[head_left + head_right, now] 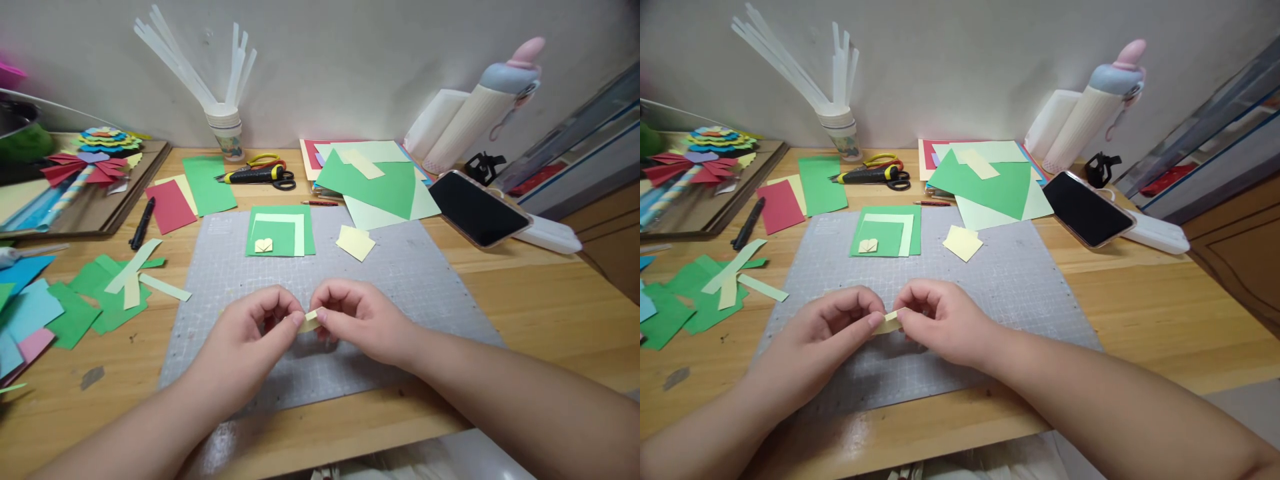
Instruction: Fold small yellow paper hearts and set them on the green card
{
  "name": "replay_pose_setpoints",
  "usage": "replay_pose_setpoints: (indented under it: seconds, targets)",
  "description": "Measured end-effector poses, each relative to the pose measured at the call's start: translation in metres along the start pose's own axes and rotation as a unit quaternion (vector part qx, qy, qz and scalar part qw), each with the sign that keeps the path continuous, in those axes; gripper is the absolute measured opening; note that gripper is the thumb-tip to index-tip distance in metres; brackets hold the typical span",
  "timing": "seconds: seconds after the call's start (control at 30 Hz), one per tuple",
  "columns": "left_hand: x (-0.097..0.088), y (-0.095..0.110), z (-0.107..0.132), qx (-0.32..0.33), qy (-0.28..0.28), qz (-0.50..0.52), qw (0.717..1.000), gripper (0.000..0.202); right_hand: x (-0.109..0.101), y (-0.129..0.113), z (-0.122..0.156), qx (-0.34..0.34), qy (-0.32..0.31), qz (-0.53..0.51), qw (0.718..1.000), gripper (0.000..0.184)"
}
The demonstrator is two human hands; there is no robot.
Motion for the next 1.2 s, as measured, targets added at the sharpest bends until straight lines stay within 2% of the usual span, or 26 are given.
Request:
replay_pose_setpoints:
  seconds: [0.13,0.33,0.43,0.73,0.97,1.2]
  targets:
    - [0.001,0.002,0.001,0.016,-0.005,-0.024,1.0,0.02,0.0,0.001,-0.001,0.015,-0.005,-0.029,0.999,0.007]
    - [-0.001,0.008,0.003,0.087,0.041,-0.115,0.989,0.009,-0.002,0.001,-0.004,0.028,-0.002,-0.041,0.999,0.013]
    - [-0.001,0.007,0.002,0.092,0.041,-0.144,0.984,0.01,-0.001,0.001,-0.004,0.037,-0.002,-0.038,0.999,0.013]
    - [-0.003,0.003,0.0,0.066,0.049,-0.131,0.988,0.012,-0.001,0.0,-0.001,0.021,0.008,0.008,1.0,0.012]
    - [-0.002,0.002,-0.004,0.027,0.012,-0.066,0.997,0.015,0.0,-0.005,0.002,-0.039,0.01,0.103,0.994,0.009]
    - [-0.003,-0.002,-0.004,-0.022,-0.019,0.011,1.0,0.017,-0.002,-0.002,0.001,-0.017,0.012,0.043,0.999,0.01]
Point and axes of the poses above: each hand's wrist, its own z-axis away from the middle knuckle, its own x-axis out of the palm, y = z × x, the point moved 3 cm from there along -z, towards the middle knuckle, and after that the axes turned 2 degrees about y, right-handed, at the moved point
